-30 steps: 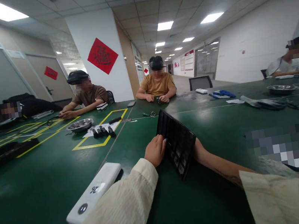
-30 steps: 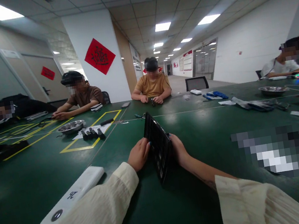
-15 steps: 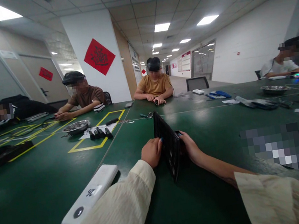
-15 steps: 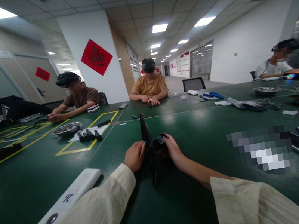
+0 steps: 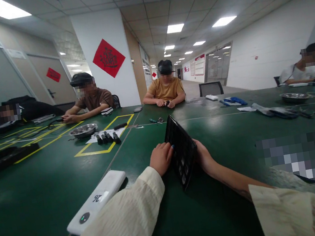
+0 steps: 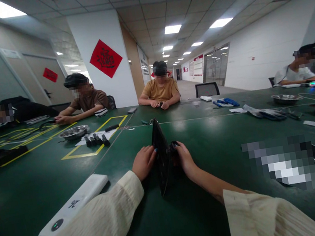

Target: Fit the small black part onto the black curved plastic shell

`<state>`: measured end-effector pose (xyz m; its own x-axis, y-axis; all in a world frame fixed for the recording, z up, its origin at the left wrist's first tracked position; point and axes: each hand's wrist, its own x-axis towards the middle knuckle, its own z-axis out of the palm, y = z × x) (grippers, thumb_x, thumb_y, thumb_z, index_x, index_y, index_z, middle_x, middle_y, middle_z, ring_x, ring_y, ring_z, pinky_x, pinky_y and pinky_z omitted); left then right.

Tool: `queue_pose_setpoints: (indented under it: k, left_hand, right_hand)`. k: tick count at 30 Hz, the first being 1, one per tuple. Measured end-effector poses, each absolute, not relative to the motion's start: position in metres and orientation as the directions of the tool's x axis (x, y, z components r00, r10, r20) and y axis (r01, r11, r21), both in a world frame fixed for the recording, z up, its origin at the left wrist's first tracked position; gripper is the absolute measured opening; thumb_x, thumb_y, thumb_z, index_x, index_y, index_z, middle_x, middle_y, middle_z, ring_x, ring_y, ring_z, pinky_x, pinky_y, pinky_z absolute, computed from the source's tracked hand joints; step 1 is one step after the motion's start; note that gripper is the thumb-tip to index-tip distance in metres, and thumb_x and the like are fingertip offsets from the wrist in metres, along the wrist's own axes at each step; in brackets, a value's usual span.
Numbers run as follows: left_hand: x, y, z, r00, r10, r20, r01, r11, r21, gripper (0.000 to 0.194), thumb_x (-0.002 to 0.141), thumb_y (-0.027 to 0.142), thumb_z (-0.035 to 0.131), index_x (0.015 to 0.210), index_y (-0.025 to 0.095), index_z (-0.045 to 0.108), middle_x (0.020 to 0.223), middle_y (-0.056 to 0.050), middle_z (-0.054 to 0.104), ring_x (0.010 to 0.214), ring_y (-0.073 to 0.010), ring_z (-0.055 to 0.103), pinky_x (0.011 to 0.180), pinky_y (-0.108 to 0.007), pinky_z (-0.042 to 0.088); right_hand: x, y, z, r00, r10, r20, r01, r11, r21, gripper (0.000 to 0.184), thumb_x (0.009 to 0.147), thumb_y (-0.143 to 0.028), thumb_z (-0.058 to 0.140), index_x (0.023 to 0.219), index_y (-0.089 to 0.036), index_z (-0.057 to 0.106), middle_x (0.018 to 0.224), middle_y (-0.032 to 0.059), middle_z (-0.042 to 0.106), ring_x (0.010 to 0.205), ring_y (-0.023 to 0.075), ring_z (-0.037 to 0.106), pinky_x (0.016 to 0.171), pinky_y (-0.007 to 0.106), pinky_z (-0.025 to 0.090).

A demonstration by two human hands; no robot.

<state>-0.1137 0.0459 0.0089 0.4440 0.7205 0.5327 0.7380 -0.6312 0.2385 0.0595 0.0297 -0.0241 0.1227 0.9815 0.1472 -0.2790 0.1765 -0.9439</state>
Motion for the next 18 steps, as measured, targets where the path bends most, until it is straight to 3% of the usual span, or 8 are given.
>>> queue_pose_setpoints:
  k: [4,9,12,18]
  left_hand:
    - [-0.113,0.042,0.012,0.408,0.748,0.524,0.784,-0.581,0.219,0.040,0.092,0.036,0.025,0.070,0.020,0.054,0.071,-0.005,0.058,0.070,-0.0181,0.050,0.067,-0.030,0.039]
    - [-0.110,0.036,0.014,0.318,0.870,0.378,0.860,-0.432,0.271,0.051,0.094,0.038,0.016,0.073,0.019,0.059,0.064,-0.005,0.057,0.069,-0.0174,0.052,0.064,-0.028,0.036]
    - [-0.110,0.037,0.013,0.344,0.879,0.330,0.859,-0.437,0.266,0.052,0.094,0.036,0.014,0.071,0.018,0.058,0.063,-0.005,0.057,0.069,-0.0167,0.052,0.066,-0.027,0.037]
    - [-0.109,0.042,0.004,0.349,0.817,0.458,0.812,-0.508,0.288,0.038,0.093,0.031,0.019,0.079,0.017,0.051,0.078,-0.007,0.058,0.076,-0.0178,0.052,0.075,-0.030,0.040]
  right_hand:
    - [0.057,0.024,-0.020,0.117,0.990,0.085,-0.326,0.119,-0.938,0.046,0.074,-0.041,0.052,0.114,-0.021,0.047,0.064,-0.0032,0.060,0.047,0.0151,0.054,0.038,0.026,0.038]
    - [0.055,0.019,-0.013,0.122,0.989,0.085,-0.298,0.118,-0.947,0.047,0.073,-0.043,0.052,0.114,-0.021,0.045,0.064,-0.0041,0.059,0.040,0.0112,0.048,0.034,0.023,0.034]
    - [0.055,0.019,-0.013,0.120,0.989,0.086,-0.288,0.118,-0.950,0.047,0.073,-0.043,0.052,0.114,-0.021,0.044,0.064,-0.0041,0.058,0.039,0.0111,0.048,0.033,0.023,0.034]
    - [0.057,0.022,-0.018,0.125,0.987,0.105,-0.280,0.137,-0.950,0.047,0.074,-0.043,0.052,0.115,-0.020,0.046,0.060,-0.0047,0.056,0.041,0.0124,0.049,0.035,0.023,0.035]
